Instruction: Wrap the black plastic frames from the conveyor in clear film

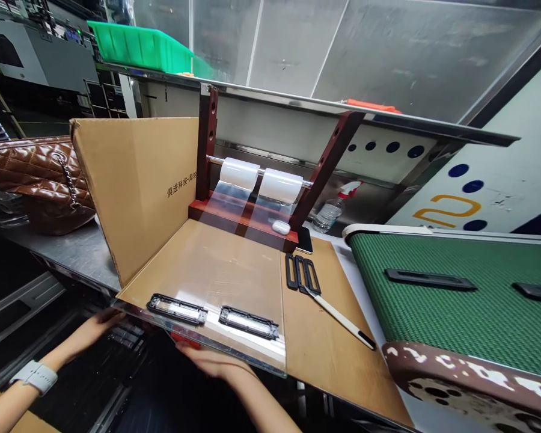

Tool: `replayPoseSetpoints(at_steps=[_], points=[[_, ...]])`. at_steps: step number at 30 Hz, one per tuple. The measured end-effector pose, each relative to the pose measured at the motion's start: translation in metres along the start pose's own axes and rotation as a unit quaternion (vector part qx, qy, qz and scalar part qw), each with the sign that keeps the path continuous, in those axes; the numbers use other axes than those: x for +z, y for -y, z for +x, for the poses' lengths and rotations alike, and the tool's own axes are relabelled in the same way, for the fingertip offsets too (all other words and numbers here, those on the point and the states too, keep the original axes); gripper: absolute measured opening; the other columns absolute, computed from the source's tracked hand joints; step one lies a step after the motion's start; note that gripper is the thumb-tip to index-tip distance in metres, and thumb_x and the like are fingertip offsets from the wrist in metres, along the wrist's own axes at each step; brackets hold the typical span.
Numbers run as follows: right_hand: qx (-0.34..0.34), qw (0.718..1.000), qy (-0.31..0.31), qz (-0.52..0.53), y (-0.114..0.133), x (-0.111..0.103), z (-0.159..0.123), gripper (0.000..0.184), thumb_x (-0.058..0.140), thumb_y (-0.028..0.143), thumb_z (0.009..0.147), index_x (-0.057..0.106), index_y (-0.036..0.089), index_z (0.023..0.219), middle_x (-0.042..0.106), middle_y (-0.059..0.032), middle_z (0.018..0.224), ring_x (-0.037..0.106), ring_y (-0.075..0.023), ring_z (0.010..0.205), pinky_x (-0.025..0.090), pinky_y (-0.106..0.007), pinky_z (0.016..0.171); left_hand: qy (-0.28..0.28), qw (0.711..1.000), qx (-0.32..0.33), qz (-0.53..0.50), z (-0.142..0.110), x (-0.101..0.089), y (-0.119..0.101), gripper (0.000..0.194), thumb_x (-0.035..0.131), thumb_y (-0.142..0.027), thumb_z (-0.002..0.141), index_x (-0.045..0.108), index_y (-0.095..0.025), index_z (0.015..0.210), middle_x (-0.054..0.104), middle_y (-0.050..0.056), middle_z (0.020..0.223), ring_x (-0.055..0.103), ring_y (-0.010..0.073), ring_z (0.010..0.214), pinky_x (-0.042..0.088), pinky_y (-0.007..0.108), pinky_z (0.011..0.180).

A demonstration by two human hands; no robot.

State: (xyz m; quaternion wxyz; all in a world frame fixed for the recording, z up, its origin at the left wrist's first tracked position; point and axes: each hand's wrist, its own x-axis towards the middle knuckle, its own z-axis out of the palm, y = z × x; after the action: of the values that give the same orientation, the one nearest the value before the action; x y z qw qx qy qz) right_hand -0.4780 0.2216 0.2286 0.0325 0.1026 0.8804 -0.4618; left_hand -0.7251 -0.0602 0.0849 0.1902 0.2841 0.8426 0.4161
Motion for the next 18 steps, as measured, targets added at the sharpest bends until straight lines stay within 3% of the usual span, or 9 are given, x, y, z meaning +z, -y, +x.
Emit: replayPoseSetpoints(at_steps=[2,4,7,8,10,12,14,16,18], points=[[0.007,1.000,0.005,-0.028,0.000,0.000,-0.004,0.024,0.064,0.040,0.090,0.074,0.033,0.110,0.077,0.0012,0.097,0.070,-0.0218,0.099,0.054,-0.032,0.093,0.006,0.999,0.030,0.039,-0.013,-0.007,0.000,0.059,0.055,-0.070,0.083,0.071,-0.018,0.106,0.077,0.011,0.105,0.072,0.0293,0.100,0.055,0.054,0.095],[0.035,0.998,0.001,-0.054,0.001,0.000,-0.015,0.027,0.067,0.036,0.087,0.073,0.028,0.112,0.075,-0.0034,0.110,0.067,-0.0261,0.110,0.050,-0.037,0.100,0.021,0.995,0.066,0.074,-0.038,-0.012,-0.004,0.050,0.066,-0.071,0.069,0.077,-0.026,0.089,0.079,0.008,0.092,0.075,0.0341,0.088,0.062,0.051,0.084],[0.082,0.982,-0.001,-0.173,0.010,-0.004,-0.046,0.029,0.072,0.025,0.082,0.074,0.015,0.109,0.074,-0.0157,0.110,0.067,-0.0359,0.108,0.049,-0.048,0.101,0.063,0.984,0.134,0.099,-0.080,-0.009,-0.033,0.032,0.073,-0.054,0.070,0.076,-0.041,0.099,0.079,-0.002,0.099,0.075,0.0304,0.090,0.064,0.038,0.079],[0.081,0.973,-0.001,-0.214,0.014,-0.009,-0.058,0.028,0.074,0.026,0.081,0.074,0.013,0.105,0.074,-0.0173,0.106,0.068,-0.0373,0.104,0.052,-0.050,0.097,0.064,0.979,0.157,0.114,-0.090,-0.004,-0.053,0.035,0.071,-0.048,0.076,0.071,-0.044,0.111,0.076,-0.004,0.111,0.073,0.0280,0.101,0.060,0.036,0.089],[0.011,0.965,-0.042,-0.257,0.023,-0.023,-0.082,0.035,0.078,0.034,0.078,0.072,0.014,0.107,0.075,-0.0160,0.103,0.070,-0.0352,0.097,0.056,-0.046,0.090,0.017,0.936,0.280,0.211,-0.099,0.008,-0.107,0.046,0.065,-0.043,0.085,0.058,-0.047,0.130,0.072,-0.008,0.121,0.071,0.0217,0.106,0.056,0.029,0.091],[-0.120,0.953,-0.135,-0.245,0.032,-0.042,-0.102,0.056,0.082,0.043,0.074,0.065,0.016,0.120,0.073,-0.0139,0.111,0.069,-0.0308,0.100,0.058,-0.040,0.089,-0.034,0.889,0.385,0.245,-0.093,0.021,-0.173,0.047,0.060,-0.051,0.088,0.054,-0.044,0.134,0.075,-0.008,0.115,0.074,0.0172,0.096,0.056,0.023,0.086],[-0.216,0.920,-0.221,-0.242,0.040,-0.062,-0.118,0.066,0.082,0.044,0.075,0.057,0.016,0.129,0.070,-0.0138,0.116,0.068,-0.0273,0.103,0.057,-0.036,0.090,-0.067,0.842,0.488,0.220,-0.078,0.031,-0.235,0.044,0.051,-0.052,0.093,0.052,-0.040,0.136,0.078,-0.007,0.104,0.076,0.0142,0.083,0.056,0.018,0.076],[-0.234,0.901,-0.269,-0.248,0.044,-0.079,-0.131,0.045,0.076,0.036,0.084,0.061,0.017,0.121,0.072,-0.0108,0.107,0.070,-0.0230,0.095,0.059,-0.032,0.085,-0.060,0.817,0.533,0.211,-0.064,0.039,-0.279,0.048,0.046,-0.047,0.096,0.044,-0.037,0.143,0.078,-0.006,0.101,0.076,0.0132,0.081,0.056,0.018,0.074],[-0.219,0.893,-0.304,-0.247,0.046,-0.092,-0.144,0.025,0.068,0.026,0.090,0.064,0.019,0.113,0.072,-0.0078,0.100,0.070,-0.0195,0.090,0.059,-0.029,0.081,-0.067,0.802,0.555,0.212,-0.054,0.047,-0.301,0.052,0.044,-0.045,0.097,0.036,-0.036,0.149,0.077,-0.004,0.103,0.075,0.0144,0.084,0.057,0.020,0.074]])
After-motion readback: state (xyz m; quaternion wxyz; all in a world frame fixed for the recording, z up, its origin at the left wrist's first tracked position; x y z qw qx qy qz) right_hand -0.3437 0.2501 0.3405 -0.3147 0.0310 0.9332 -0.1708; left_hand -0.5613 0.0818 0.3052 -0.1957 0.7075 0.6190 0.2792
